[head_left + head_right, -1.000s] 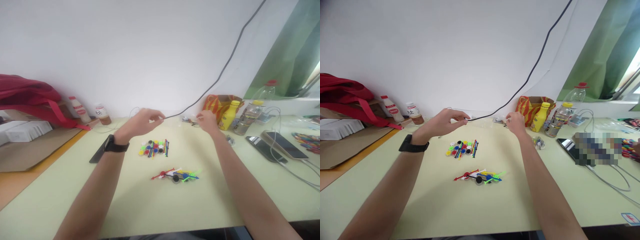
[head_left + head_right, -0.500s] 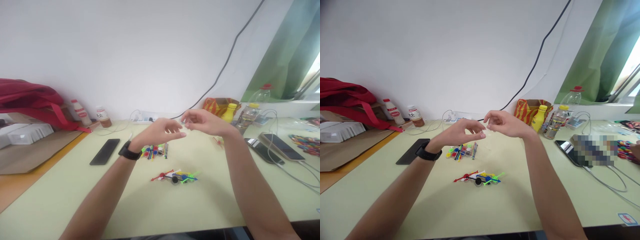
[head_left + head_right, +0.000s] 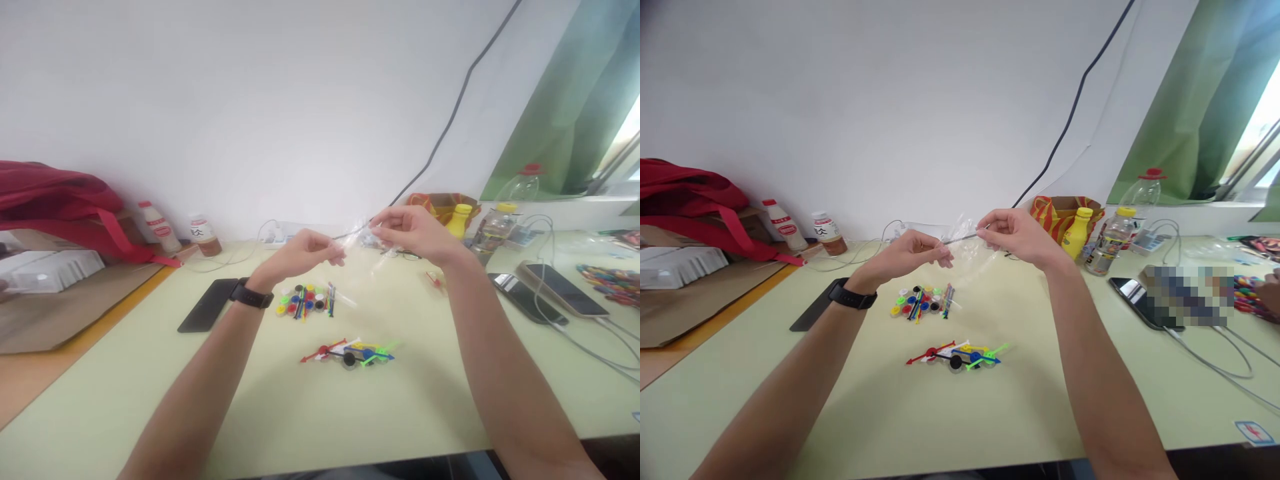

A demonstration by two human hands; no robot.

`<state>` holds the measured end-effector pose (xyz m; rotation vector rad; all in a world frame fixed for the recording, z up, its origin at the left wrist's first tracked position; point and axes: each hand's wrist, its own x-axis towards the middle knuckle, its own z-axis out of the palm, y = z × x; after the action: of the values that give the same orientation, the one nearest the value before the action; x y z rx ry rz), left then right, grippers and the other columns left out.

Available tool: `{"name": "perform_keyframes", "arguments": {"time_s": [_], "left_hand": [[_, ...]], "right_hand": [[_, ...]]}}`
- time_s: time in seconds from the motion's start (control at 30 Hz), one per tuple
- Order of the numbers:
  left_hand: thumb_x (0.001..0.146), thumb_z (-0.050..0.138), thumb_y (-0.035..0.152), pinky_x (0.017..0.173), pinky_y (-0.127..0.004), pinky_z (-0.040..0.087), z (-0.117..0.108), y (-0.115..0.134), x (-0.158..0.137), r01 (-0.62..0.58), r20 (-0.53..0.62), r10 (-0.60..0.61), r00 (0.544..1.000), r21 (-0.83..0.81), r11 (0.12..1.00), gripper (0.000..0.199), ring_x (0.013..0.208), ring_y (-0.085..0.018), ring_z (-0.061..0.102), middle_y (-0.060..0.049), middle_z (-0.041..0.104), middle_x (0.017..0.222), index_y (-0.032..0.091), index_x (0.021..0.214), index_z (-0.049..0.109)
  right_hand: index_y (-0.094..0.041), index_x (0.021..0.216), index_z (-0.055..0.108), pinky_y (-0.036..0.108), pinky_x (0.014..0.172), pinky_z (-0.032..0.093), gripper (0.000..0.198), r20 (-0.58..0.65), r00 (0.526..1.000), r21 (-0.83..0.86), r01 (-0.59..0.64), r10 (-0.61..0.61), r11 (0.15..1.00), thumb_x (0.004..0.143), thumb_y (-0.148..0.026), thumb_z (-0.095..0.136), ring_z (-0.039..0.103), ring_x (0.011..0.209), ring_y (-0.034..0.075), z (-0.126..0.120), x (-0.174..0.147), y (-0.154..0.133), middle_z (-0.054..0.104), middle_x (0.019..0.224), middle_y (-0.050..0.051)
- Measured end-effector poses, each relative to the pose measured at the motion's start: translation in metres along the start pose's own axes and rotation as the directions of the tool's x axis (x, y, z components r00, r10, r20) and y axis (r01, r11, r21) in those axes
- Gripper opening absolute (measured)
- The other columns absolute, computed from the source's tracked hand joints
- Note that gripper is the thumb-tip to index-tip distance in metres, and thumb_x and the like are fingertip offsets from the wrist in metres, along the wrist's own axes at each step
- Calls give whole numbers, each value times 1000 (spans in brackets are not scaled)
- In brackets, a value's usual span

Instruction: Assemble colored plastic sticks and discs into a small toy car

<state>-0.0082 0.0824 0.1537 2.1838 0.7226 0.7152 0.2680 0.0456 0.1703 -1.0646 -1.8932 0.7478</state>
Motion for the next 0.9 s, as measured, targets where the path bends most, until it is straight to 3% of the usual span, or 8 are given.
{"name": "perform_keyframes", "arguments": {"time_s": [0.13,0.27,0.43,0.57,0.73,0.9], "left_hand": [[89,76,50,90,-36,58,-2,5,-3,-8,-51,9,999,9,1000,44,101,-23,74,-11,79,110,20,121,75],[90,74,51,83,-33,57,4,11,-2,-40,-118,45,992,44,998,35,89,-20,74,-8,80,95,18,100,79],[89,74,52,72,-31,57,-1,4,0,-14,-127,16,992,13,1000,37,77,-19,72,-9,80,84,15,87,80],[89,74,50,76,-32,58,-9,-2,-2,1,-80,-1,997,8,1000,34,80,-20,73,-10,80,86,16,89,79],[88,75,49,74,-30,58,-4,5,-3,16,34,-17,999,30,999,38,84,-19,73,-8,80,90,19,111,79],[87,77,52,63,-26,53,0,4,0,30,50,-32,998,48,998,35,73,-17,70,-8,79,82,17,92,82]], "right_hand": [[-20,99,76,30,64,50,39,133,991,-58,30,-22,998,86,-57,76,61,73,17,1,-1,-4,69,81,5],[-20,94,76,29,63,48,37,233,972,-81,52,-32,995,88,-56,73,61,72,17,12,0,-11,69,78,4],[-19,81,73,28,59,46,38,237,971,-94,25,-2,995,85,-57,75,59,66,15,10,2,-6,65,69,2],[-19,77,72,28,58,44,40,217,976,-92,14,7,996,85,-58,76,56,62,14,2,2,0,62,64,1],[-20,80,72,28,59,42,37,256,967,-86,31,-8,996,89,-55,72,55,65,14,10,4,-2,62,68,1],[-19,86,73,28,64,46,36,284,958,-31,44,-34,999,88,-55,72,59,69,15,21,9,2,67,74,2]]}}
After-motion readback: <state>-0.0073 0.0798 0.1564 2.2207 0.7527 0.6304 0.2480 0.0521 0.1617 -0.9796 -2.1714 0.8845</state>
